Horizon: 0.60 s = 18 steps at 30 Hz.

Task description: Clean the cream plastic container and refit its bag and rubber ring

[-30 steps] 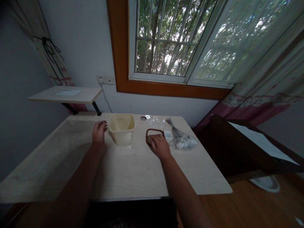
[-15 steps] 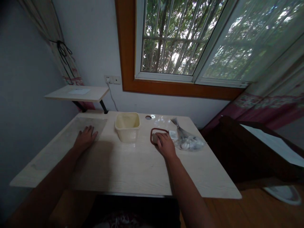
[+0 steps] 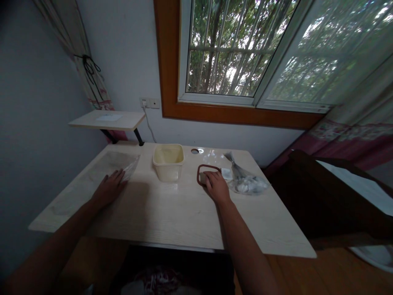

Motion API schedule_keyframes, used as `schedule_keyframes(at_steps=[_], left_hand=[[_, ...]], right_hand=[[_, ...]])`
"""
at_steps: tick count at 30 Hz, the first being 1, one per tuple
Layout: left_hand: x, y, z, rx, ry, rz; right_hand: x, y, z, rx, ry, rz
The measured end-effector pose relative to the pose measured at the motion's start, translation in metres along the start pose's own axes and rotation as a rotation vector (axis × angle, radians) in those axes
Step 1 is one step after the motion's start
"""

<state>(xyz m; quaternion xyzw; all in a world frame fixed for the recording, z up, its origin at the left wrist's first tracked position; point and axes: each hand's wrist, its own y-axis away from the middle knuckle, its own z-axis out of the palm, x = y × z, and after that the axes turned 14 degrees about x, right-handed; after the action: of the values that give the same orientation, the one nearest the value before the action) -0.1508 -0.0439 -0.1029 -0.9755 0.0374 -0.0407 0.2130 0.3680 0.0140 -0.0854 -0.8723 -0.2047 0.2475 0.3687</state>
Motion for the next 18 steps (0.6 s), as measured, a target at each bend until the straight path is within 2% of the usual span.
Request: schedule_keyframes(at_steps=[4, 7, 13, 18], left_hand=[[-0.002, 0.006, -0.007, -0.017, 0.028, 0.01], [-0.007, -0.002, -0.017, -0.038, 0.053, 0.0], [-0.025, -0.049, -0.03, 0.012, -0.026, -0.013], [-0.026, -0.088, -0.023, -0.093, -0.166, -0.11]], right_hand=[[0.003, 0.001, 0.001, 0.004, 0.013, -0.007], [0.003, 0.001, 0.001, 0.01, 0.011, -0.011], [0.001, 0.0, -0.001, 0.021, 0.009, 0.0], [0.003, 0.001, 0.0, 0.044, 0.002, -0.008]])
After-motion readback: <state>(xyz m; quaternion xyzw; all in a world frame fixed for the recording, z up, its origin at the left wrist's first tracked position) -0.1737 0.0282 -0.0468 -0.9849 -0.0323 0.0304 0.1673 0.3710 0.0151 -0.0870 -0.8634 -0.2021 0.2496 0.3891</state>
